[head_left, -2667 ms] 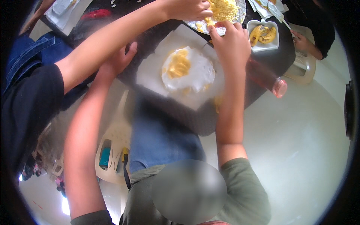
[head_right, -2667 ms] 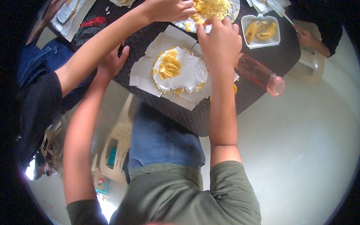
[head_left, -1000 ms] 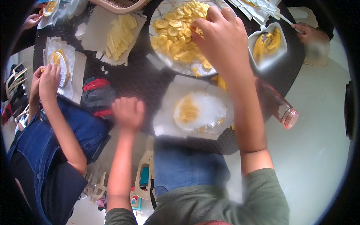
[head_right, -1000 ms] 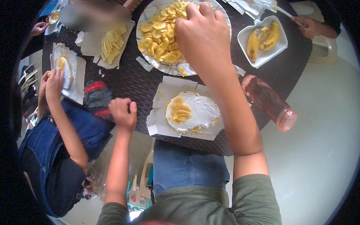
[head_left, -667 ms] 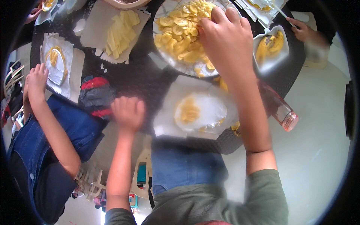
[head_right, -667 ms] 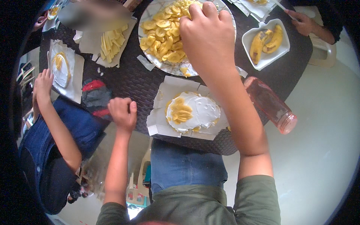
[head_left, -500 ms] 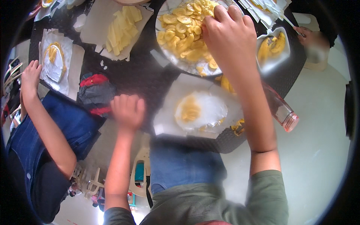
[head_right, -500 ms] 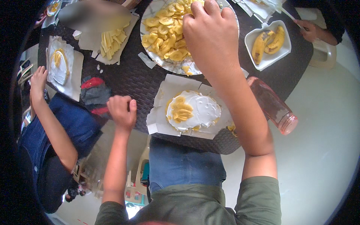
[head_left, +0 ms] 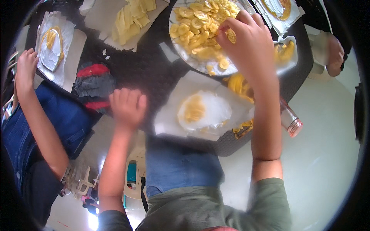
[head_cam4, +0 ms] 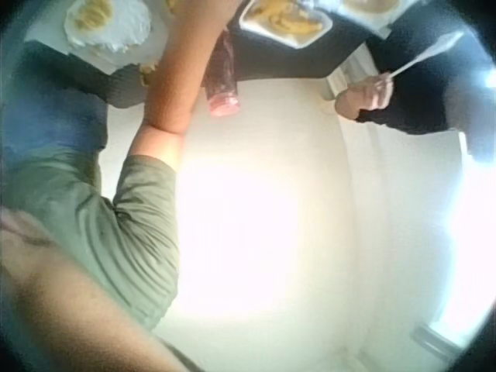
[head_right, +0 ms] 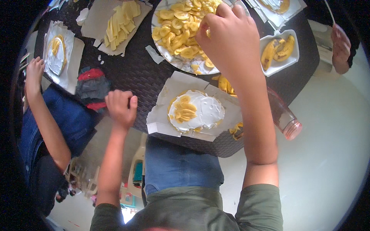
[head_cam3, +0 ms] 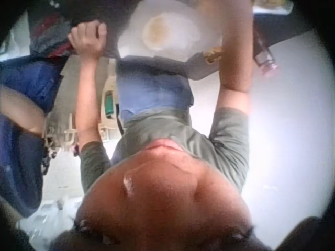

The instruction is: The person assembles a food item by hand, placing yellow chips onto a white base on a paper wrapper. They repeatedly reach for chips from a central plate and arrange them on the wrapper while seated at a table with others.

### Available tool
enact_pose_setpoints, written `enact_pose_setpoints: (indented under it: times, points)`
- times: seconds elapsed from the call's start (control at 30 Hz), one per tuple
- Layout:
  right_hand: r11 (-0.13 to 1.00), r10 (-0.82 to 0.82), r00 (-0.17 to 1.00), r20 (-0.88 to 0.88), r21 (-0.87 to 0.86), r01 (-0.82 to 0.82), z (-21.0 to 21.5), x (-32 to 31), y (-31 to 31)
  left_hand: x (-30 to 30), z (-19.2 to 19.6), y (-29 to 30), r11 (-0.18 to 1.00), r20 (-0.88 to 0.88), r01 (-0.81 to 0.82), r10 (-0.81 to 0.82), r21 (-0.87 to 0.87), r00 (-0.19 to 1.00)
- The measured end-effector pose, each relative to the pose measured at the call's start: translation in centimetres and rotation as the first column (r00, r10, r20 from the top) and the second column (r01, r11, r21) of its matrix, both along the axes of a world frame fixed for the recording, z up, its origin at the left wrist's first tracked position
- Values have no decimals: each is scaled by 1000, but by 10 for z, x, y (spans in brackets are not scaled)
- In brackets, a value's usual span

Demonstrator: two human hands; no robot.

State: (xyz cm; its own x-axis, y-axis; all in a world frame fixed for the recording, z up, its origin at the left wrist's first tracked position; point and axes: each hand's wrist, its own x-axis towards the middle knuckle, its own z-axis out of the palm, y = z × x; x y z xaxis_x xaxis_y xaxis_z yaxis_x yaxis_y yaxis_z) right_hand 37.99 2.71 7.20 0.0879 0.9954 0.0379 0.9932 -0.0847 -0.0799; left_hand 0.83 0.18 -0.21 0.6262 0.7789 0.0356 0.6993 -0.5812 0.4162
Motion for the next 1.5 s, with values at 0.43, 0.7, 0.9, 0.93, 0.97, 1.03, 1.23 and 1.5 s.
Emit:
enact_pose_setpoints:
  times: [0.43,0.7,0.9,0.93,0.97,1.03,1.23,1.5]
  points:
    - [999,-29,991,-128,-32,25,14,-4,-5,3,6,2,1000,4,5,-5,-13,1000]
    - [997,64,996,-62,38,-62,7,-33,-12,2,5,2,1000,18,12,-12,-13,1000]
    - [991,124,992,31,41,-126,1,-30,-14,2,6,2,1000,13,11,-11,-16,1000]
    - [990,140,989,40,31,-141,3,-28,-14,2,5,3,1000,16,13,-12,-15,1000]
    - [987,156,987,46,22,-157,4,-27,-14,2,5,3,1000,17,13,-12,-14,1000]
    - [989,147,988,45,6,-147,5,-30,-13,1,6,3,1000,12,9,-9,-14,1000]
    - [981,193,980,52,14,-194,3,-28,-14,1,4,3,1000,21,9,-9,1,1000]
    - [977,194,981,13,83,-194,-1,-26,-23,-2,5,6,1000,28,29,-29,-12,999]
